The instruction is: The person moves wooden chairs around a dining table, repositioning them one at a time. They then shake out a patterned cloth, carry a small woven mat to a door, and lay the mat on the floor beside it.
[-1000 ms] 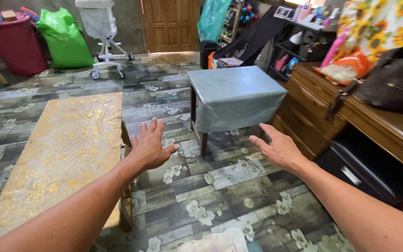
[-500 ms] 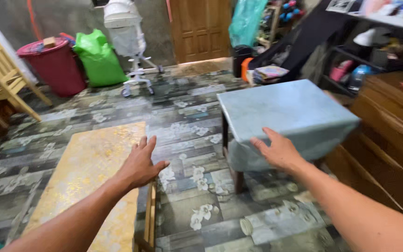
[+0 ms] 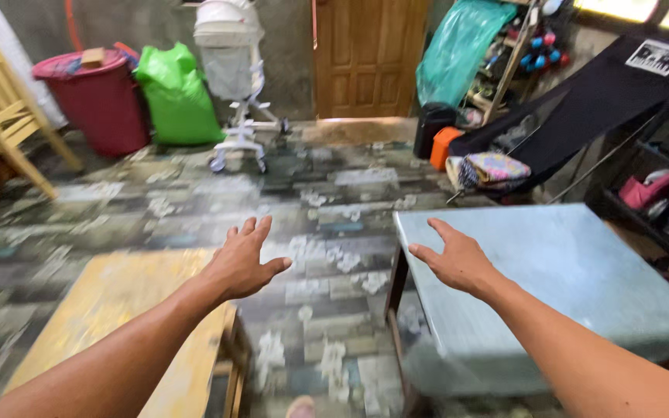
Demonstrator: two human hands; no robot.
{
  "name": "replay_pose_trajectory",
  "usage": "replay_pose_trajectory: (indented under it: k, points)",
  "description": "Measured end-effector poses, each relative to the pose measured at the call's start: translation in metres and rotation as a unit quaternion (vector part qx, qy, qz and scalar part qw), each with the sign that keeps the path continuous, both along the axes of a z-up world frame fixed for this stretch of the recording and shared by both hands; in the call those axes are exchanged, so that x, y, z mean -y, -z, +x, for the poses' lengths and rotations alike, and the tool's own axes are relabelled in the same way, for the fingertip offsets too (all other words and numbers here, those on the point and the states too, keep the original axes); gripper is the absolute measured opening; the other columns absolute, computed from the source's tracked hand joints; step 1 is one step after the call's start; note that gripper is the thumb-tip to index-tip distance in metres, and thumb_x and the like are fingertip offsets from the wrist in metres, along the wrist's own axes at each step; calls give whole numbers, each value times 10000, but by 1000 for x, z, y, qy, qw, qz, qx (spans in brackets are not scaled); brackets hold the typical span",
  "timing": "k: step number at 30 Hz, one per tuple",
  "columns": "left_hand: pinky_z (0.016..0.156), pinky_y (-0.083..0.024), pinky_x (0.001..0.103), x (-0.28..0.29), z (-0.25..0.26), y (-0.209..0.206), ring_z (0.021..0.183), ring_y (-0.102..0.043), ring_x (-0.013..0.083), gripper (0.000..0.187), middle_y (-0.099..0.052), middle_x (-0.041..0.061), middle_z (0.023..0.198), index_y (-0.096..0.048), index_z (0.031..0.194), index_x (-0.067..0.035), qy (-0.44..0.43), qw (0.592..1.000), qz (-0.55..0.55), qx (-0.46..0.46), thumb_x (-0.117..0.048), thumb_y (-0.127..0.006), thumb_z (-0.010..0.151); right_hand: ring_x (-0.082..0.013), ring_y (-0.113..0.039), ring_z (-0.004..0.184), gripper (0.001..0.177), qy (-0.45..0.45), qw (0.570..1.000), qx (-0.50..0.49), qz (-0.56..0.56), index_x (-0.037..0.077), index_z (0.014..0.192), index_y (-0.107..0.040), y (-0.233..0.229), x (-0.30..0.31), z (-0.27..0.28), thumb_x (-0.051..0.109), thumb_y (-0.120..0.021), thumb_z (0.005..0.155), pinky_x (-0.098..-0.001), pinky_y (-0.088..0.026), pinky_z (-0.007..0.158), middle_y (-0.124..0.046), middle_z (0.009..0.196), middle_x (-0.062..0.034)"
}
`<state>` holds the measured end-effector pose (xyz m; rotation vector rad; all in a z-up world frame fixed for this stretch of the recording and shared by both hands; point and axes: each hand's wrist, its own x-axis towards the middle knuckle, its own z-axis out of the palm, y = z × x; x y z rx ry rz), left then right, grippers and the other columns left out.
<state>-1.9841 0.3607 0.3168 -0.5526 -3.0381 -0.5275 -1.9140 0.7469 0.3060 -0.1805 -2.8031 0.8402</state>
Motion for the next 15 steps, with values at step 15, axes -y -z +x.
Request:
replay_pose_trajectory:
  k: [15]
  points:
    - [1140,-324,649,-115,-398,-19,1516,-229,452,975,-223,179,1669,-234,1596,-151,124,992,9,19,-526,-713,835,-321,-717,963,858,156,986,51,-15,153,1521,-474,-17,-69,-302,548,-726,802,-427,-534,931,-745,1112,-218]
